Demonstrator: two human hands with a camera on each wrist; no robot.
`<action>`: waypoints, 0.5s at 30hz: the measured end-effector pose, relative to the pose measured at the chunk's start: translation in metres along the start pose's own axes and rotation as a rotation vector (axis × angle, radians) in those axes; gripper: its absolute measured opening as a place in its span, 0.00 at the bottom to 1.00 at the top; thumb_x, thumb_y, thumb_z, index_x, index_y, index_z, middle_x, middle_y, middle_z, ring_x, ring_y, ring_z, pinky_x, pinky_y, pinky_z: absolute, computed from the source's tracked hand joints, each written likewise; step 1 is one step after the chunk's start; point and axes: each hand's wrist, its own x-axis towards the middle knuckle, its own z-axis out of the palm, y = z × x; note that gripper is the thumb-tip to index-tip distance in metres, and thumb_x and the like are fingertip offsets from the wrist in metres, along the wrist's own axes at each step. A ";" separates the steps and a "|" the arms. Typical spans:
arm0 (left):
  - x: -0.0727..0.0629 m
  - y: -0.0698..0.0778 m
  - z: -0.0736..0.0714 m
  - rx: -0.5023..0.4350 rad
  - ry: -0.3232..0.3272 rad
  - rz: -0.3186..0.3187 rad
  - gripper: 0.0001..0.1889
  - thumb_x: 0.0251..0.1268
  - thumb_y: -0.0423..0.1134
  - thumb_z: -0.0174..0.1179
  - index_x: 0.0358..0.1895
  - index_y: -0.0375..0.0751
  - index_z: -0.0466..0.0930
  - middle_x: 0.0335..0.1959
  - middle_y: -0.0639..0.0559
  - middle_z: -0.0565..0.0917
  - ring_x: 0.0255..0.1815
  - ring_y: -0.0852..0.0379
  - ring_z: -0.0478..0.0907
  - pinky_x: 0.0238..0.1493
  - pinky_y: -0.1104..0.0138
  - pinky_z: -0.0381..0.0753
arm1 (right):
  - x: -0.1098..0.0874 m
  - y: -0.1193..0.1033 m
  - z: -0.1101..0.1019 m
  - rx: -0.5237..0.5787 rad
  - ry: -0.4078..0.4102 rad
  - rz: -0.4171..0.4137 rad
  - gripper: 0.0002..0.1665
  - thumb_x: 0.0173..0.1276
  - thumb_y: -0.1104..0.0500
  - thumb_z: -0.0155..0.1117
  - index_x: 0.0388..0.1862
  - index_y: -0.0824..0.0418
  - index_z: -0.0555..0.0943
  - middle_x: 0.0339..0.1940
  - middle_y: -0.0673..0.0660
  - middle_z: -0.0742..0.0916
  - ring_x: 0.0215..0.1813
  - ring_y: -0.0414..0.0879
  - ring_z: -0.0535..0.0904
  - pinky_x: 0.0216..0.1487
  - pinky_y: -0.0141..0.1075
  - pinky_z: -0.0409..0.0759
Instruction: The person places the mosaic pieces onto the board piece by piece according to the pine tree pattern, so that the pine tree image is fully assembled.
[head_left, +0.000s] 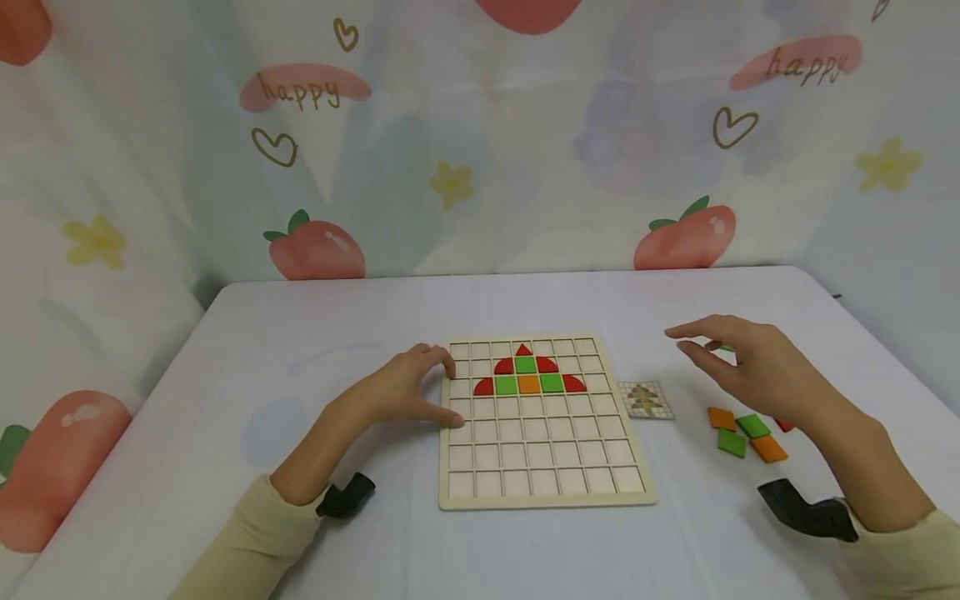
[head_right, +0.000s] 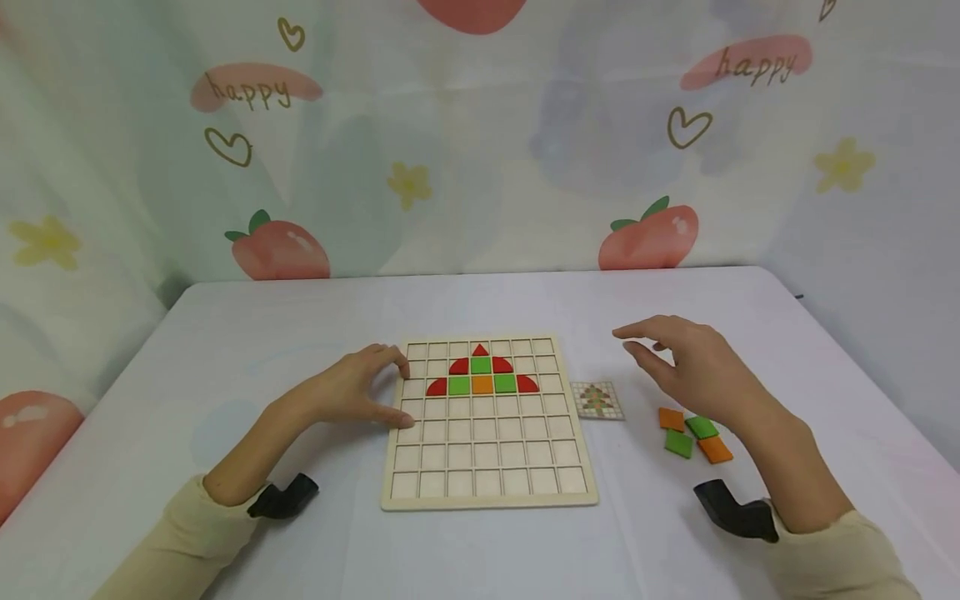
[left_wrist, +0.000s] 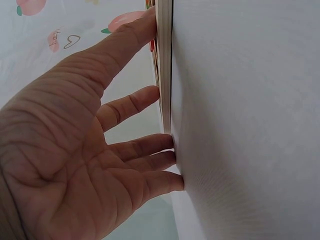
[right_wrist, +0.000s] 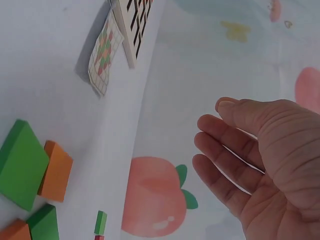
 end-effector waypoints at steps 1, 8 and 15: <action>0.000 0.000 0.000 -0.001 0.000 0.000 0.31 0.49 0.55 0.80 0.53 0.53 0.75 0.68 0.44 0.73 0.68 0.44 0.71 0.67 0.47 0.74 | -0.002 0.002 -0.001 -0.002 0.001 0.011 0.25 0.56 0.72 0.76 0.53 0.55 0.87 0.45 0.52 0.90 0.39 0.41 0.83 0.38 0.20 0.73; -0.001 0.000 -0.001 -0.003 -0.005 0.002 0.31 0.50 0.56 0.80 0.53 0.53 0.75 0.68 0.44 0.73 0.68 0.44 0.71 0.67 0.47 0.73 | -0.011 0.021 -0.009 -0.008 -0.001 0.125 0.21 0.62 0.70 0.74 0.54 0.57 0.87 0.42 0.55 0.89 0.39 0.24 0.70 0.27 0.26 0.73; 0.000 -0.001 -0.001 -0.014 -0.006 0.009 0.31 0.50 0.55 0.80 0.53 0.52 0.75 0.68 0.43 0.72 0.68 0.43 0.71 0.67 0.46 0.73 | -0.017 0.039 -0.018 -0.008 -0.089 0.291 0.18 0.69 0.66 0.70 0.57 0.63 0.84 0.50 0.69 0.87 0.45 0.68 0.83 0.27 0.29 0.76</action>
